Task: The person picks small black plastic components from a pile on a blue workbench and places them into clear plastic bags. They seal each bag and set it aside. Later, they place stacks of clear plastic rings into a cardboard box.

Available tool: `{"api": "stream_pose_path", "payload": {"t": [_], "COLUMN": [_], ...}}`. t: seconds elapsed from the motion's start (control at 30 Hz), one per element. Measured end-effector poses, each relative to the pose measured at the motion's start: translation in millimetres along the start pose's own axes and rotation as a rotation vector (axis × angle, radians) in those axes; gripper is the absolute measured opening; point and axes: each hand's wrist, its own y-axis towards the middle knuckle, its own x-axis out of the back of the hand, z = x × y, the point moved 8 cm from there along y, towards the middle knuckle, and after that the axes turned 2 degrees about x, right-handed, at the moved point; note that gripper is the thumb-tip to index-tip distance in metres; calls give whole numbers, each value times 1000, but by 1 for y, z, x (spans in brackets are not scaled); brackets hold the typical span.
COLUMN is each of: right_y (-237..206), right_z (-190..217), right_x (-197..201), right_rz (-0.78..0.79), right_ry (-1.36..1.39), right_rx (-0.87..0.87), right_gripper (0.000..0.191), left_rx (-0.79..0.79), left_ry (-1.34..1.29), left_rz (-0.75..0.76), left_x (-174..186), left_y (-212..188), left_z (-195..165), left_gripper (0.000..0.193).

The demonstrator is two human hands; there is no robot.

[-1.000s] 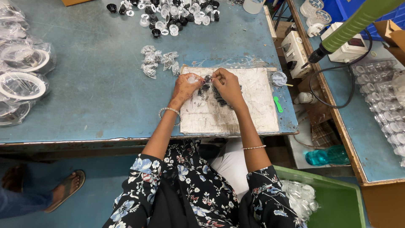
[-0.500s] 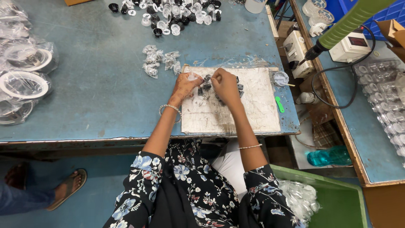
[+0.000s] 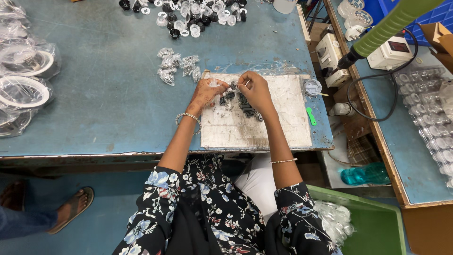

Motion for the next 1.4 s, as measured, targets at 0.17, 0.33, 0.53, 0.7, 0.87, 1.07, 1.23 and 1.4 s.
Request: {"api": "stream_pose_path", "payload": {"t": [0.17,0.33,0.53,0.7,0.87,1.07,1.23,1.4], "right_y": [-3,-2,-4,-1,5,3,3,3], "right_z": [-2,17,26,7,-1,-20,-21,-18], "right_x": [-6,-9,-6,-12,-11,-16,-1,12], "right_rz": [29,-59,-114,-68,-53,-50,-129,-144], "right_ry": [-15,-32,-56,137,99,269,157,104], "right_rx": [-12,87,55,-136,-69,-162,-112,-125], "right_gripper": [11,17,18,16,16,16,12,13], "left_rx": [11,0,-36,-72,-51,-75,-45,-45], "left_ry": [-22,-89,10,123,170,169,207,245], "left_rz": [-5,4,-25,-31,-38,-48,-56,-76], "left_x": [0,-2,-2,-4,-4,-4,-3,-2], "left_y": [-1,-1,0,1,3,4,5,4], "left_z": [0,-1,-3,-5,-3,-5,-3,-4], "left_gripper": [12,12,17,23,26,29,27,26]}}
